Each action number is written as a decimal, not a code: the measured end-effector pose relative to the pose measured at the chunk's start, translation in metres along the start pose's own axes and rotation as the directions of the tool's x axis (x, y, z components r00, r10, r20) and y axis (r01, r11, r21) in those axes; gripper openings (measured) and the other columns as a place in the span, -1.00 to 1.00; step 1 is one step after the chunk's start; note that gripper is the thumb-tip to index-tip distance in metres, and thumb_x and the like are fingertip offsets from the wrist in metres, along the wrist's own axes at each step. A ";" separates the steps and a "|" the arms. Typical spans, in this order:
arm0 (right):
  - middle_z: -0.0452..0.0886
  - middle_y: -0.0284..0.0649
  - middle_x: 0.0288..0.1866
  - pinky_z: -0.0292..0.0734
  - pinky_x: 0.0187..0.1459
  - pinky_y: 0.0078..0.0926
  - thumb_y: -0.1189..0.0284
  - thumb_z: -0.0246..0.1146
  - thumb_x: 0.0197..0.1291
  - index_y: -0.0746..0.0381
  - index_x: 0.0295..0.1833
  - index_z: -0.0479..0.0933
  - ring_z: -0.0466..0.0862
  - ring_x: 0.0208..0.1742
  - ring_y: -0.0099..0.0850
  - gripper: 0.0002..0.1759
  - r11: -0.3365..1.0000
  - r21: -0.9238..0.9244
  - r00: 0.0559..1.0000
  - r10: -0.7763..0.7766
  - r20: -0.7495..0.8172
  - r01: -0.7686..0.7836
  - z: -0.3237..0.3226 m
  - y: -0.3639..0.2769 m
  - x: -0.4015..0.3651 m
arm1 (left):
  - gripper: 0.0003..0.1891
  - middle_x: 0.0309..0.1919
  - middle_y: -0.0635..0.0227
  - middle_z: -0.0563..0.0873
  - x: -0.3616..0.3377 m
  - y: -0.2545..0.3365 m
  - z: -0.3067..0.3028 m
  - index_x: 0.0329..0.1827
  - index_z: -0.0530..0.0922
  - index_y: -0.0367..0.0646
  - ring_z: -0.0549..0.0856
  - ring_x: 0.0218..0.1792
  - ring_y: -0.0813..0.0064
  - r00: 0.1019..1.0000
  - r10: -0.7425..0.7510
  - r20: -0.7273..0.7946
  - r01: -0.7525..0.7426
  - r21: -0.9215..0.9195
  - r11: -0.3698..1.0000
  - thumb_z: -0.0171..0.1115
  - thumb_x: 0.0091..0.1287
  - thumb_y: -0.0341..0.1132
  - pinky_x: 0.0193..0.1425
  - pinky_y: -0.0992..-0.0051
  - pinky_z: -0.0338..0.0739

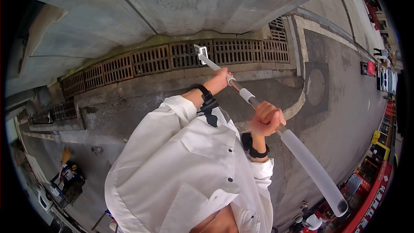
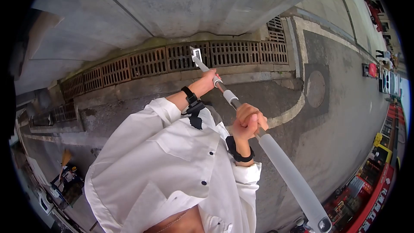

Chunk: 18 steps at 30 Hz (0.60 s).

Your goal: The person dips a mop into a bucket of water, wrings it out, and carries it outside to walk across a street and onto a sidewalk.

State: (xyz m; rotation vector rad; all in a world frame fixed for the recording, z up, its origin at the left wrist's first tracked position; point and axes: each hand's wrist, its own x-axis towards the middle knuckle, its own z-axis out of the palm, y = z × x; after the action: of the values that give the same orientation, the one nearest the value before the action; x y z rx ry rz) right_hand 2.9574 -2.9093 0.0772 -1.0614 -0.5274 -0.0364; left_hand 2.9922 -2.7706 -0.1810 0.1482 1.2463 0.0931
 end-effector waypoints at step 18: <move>0.10 -0.39 -0.86 0.07 -0.77 -0.58 0.42 -0.15 0.27 0.12 -0.68 0.09 0.06 -0.84 -0.57 -0.60 0.998 -0.013 0.998 -0.059 0.014 0.059 -0.020 -0.100 0.018 | -0.82 -0.37 0.19 0.46 0.060 -0.007 -0.024 -0.02 0.30 -0.25 0.49 -0.50 0.35 0.998 -0.057 0.037 0.056 0.021 0.998 -0.01 0.36 -0.44 -0.46 0.25 0.50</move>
State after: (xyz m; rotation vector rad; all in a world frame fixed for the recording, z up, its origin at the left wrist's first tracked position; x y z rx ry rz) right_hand 2.9536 -2.9718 0.1596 -1.0598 -0.5713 -0.0847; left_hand 2.9880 -2.7673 -0.2460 0.1319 1.2131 0.0287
